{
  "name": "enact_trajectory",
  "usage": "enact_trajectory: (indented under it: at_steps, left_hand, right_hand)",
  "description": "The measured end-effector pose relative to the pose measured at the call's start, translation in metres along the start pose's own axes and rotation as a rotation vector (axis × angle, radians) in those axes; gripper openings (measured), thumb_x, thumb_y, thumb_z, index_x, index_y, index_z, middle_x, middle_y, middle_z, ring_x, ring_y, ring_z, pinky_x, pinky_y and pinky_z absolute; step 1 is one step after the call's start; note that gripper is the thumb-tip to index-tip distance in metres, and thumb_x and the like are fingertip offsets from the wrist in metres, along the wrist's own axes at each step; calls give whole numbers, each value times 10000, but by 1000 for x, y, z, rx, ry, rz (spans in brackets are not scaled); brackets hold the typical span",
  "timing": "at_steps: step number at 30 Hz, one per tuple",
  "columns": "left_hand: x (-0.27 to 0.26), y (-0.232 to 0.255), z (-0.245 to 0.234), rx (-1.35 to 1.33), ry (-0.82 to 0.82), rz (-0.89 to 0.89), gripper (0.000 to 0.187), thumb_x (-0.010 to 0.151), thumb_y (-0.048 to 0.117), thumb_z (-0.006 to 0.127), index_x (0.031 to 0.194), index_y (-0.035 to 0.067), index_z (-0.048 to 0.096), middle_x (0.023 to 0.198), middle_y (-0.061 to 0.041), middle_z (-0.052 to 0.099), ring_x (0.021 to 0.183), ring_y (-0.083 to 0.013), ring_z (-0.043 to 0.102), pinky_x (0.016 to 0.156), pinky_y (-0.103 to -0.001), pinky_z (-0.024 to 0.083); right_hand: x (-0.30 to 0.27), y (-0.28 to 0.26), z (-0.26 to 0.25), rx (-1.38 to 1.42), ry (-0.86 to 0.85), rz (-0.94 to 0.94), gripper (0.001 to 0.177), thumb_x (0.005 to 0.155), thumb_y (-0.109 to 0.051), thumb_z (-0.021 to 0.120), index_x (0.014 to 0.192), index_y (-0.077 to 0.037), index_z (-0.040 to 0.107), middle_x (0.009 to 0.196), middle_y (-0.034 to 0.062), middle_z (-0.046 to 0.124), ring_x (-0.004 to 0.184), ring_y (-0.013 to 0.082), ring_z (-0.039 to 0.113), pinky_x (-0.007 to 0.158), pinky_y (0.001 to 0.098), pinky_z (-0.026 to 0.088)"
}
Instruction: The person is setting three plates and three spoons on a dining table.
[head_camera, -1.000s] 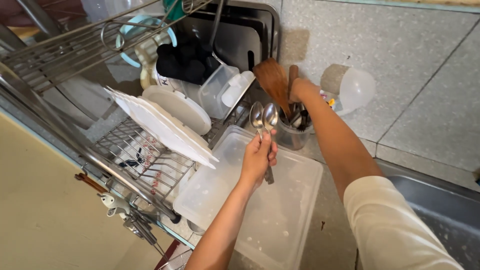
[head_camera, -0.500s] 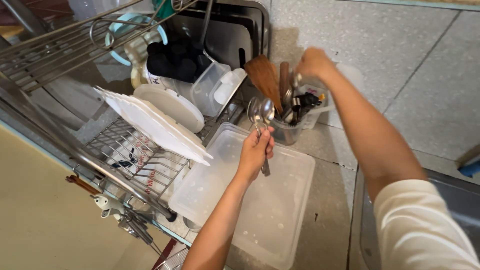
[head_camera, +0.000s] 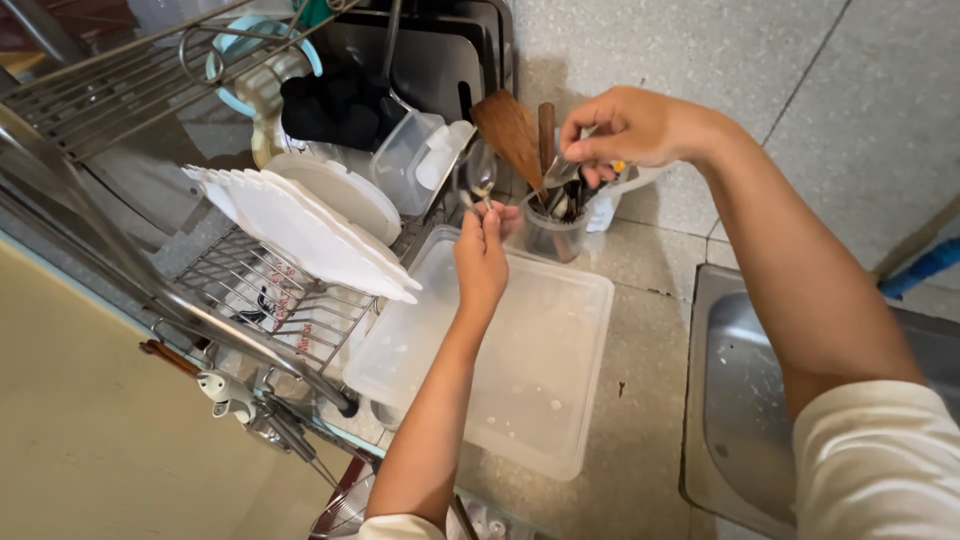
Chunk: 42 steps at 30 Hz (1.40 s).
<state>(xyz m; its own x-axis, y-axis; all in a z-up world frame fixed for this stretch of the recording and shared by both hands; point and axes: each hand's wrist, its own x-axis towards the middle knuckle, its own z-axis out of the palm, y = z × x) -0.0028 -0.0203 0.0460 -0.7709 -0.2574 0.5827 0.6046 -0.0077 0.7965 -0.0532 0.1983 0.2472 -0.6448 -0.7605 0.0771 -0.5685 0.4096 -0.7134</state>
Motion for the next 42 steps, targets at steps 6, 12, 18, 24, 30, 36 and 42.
enact_trajectory:
  at_steps: [6,12,18,24,30,36,42]
  left_hand:
    - [-16,0,-9,285,38,-47,240,1098,194,471,1144,15,624,857,-55,724,726,-123,636,670,-265,513]
    - [-29,-62,-23,-163,-124,-149,261,1145,250,442,1186,32,580,1000,-63,735,854,-105,694,745,-234,554]
    - [-59,7,-32,-404,-260,-578,287,1077,289,446,1236,76,554,864,-84,682,580,-131,637,504,-263,524]
    - [-95,31,-41,-535,-195,-596,263,1073,219,542,1252,27,557,821,-71,623,536,-106,527,446,-251,413]
    - [-132,55,-59,-501,17,-483,208,1040,120,563,1218,16,529,895,-80,663,619,-98,527,505,-242,422]
    - [-187,81,-92,-460,286,-340,210,1083,88,534,1246,-44,527,931,-82,677,639,-102,528,525,-240,426]
    - [-278,146,-135,-263,651,-236,200,1076,97,482,1257,33,538,934,-55,688,660,-85,532,594,-228,465]
  right_hand:
    - [-10,-9,33,-61,0,30,130,934,-169,687,962,-43,680,714,17,721,650,62,649,587,232,486]
    - [-7,7,70,78,31,-160,157,793,-8,802,851,-31,658,858,-15,663,756,36,592,669,230,501]
    - [11,39,101,137,-40,-171,154,786,116,676,891,7,703,888,26,693,799,82,610,718,251,515]
    - [17,41,138,163,1,-218,159,832,94,670,950,-1,721,929,28,734,885,86,677,792,255,565]
    - [15,41,232,600,364,-495,481,919,-4,737,1322,-50,480,1254,50,610,969,106,596,862,282,529]
    - [-21,29,359,1290,237,-180,323,1057,-193,557,1344,-56,498,1238,106,630,965,178,611,812,347,526]
    - [-60,-19,478,1239,-242,-69,437,1137,-321,484,1494,-72,521,1211,6,573,1094,107,574,934,279,491]
